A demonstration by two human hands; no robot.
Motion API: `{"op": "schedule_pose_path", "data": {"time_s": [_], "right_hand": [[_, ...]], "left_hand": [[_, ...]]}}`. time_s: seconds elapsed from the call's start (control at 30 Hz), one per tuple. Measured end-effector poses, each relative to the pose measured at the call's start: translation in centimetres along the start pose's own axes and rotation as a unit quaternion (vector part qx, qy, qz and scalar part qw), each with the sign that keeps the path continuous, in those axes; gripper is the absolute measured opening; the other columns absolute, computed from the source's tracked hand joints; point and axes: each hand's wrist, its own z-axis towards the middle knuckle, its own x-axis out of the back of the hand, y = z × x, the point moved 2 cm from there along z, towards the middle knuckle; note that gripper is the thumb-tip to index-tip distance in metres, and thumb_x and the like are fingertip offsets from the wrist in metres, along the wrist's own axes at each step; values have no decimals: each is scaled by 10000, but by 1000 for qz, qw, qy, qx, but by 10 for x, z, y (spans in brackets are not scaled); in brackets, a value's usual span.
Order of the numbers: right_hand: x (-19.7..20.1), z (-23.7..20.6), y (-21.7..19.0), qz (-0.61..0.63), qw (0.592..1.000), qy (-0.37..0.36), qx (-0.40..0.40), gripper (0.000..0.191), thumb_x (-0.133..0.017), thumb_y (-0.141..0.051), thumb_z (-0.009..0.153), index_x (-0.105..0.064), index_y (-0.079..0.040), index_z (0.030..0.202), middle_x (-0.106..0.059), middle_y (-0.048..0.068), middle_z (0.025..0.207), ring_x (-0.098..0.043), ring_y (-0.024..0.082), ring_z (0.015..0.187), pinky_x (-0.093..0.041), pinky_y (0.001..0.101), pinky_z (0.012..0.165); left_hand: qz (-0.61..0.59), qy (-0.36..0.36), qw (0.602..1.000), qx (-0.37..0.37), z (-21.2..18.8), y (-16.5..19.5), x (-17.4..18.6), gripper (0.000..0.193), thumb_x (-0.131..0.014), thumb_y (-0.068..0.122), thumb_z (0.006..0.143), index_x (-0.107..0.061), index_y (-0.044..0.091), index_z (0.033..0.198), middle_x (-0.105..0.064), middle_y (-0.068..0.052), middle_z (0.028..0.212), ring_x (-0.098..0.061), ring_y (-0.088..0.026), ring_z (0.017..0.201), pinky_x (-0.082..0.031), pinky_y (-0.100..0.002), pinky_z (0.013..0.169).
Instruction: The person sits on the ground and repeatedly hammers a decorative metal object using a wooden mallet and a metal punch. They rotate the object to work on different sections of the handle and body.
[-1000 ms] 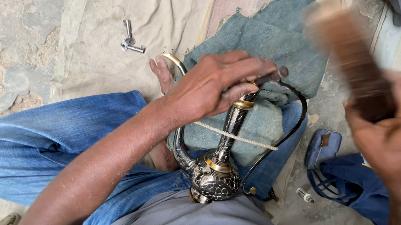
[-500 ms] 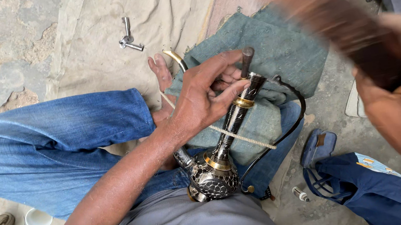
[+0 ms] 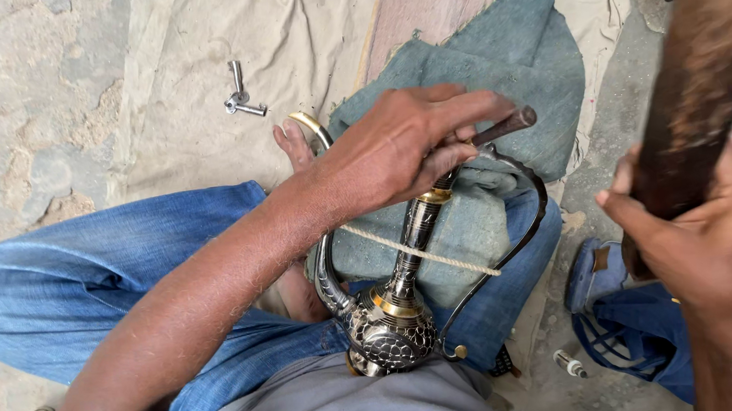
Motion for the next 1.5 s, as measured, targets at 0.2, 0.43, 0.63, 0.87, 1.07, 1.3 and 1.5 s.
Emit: {"op": "schedule_pose_path", "data": {"time_s": [0.2, 0.43, 0.63, 0.87, 1.07, 1.3, 1.5], "right_hand": [[-19, -12, 10, 27, 997, 71, -11, 302, -699, 139, 874, -561, 2, 1106, -659, 33, 948, -649, 91, 847, -543, 239, 720], [-28, -4, -20, -94, 987, 114, 62, 320, -727, 86, 805, -637, -19, 1094, -666, 39, 918, -682, 127, 847, -563, 283, 786], [-27, -7, -9, -218, 963, 78, 135, 238, -763, 94, 907, -641, 49, 1107, -684, 107, 936, -687, 189, 873, -567, 320, 801], [6, 1, -24, -450, 886, 4, 114, 103, -752, -104, 1012, -717, -52, 1094, -640, 44, 848, -634, 143, 748, -515, 272, 700], [17, 22, -3, -383, 921, 57, 38, 212, -785, -178, 1008, -711, 12, 1068, -670, 83, 854, -606, 187, 663, -487, 330, 624], [12, -1, -34, -252, 961, -17, 114, 251, -784, -28, 1007, -608, -2, 1184, -664, 68, 932, -664, 138, 810, -517, 253, 762], [5, 14, -70, -385, 905, 14, 179, 297, -782, 33, 1020, -624, 36, 1272, -616, 144, 909, -626, 205, 744, -494, 315, 686]], "left_hand": [[-21, -66, 998, -4, 15, 10, 9, 411, -644, 152, 1022, -532, 137, 1417, -678, -163, 1104, -700, -399, 936, -526, -529, 794], [31, -128, 991, -1, 21, 9, 7, 425, -648, 119, 961, -583, 177, 1377, -697, -158, 988, -703, -391, 873, -541, -526, 750], [13, -103, 994, -20, 12, 1, 7, 393, -580, 107, 1021, -578, 165, 1410, -695, -127, 1056, -724, -285, 827, -596, -461, 732], [-25, 51, 998, 30, -25, -2, 1, 353, -687, 208, 1064, -564, 118, 1383, -684, -84, 1115, -729, -211, 915, -610, -371, 807], [-73, 119, 985, 102, -40, -6, -11, 439, -775, 157, 1003, -605, 112, 1406, -694, -66, 1043, -699, -127, 853, -600, -271, 725], [-175, 236, 939, 176, -44, -5, -30, 476, -799, 108, 986, -562, 45, 1393, -697, -20, 981, -669, -59, 872, -595, -198, 746], [-166, 270, 924, 215, -44, 3, -39, 463, -795, 106, 984, -544, 28, 1365, -677, -15, 955, -649, -51, 862, -600, -201, 756]]}}
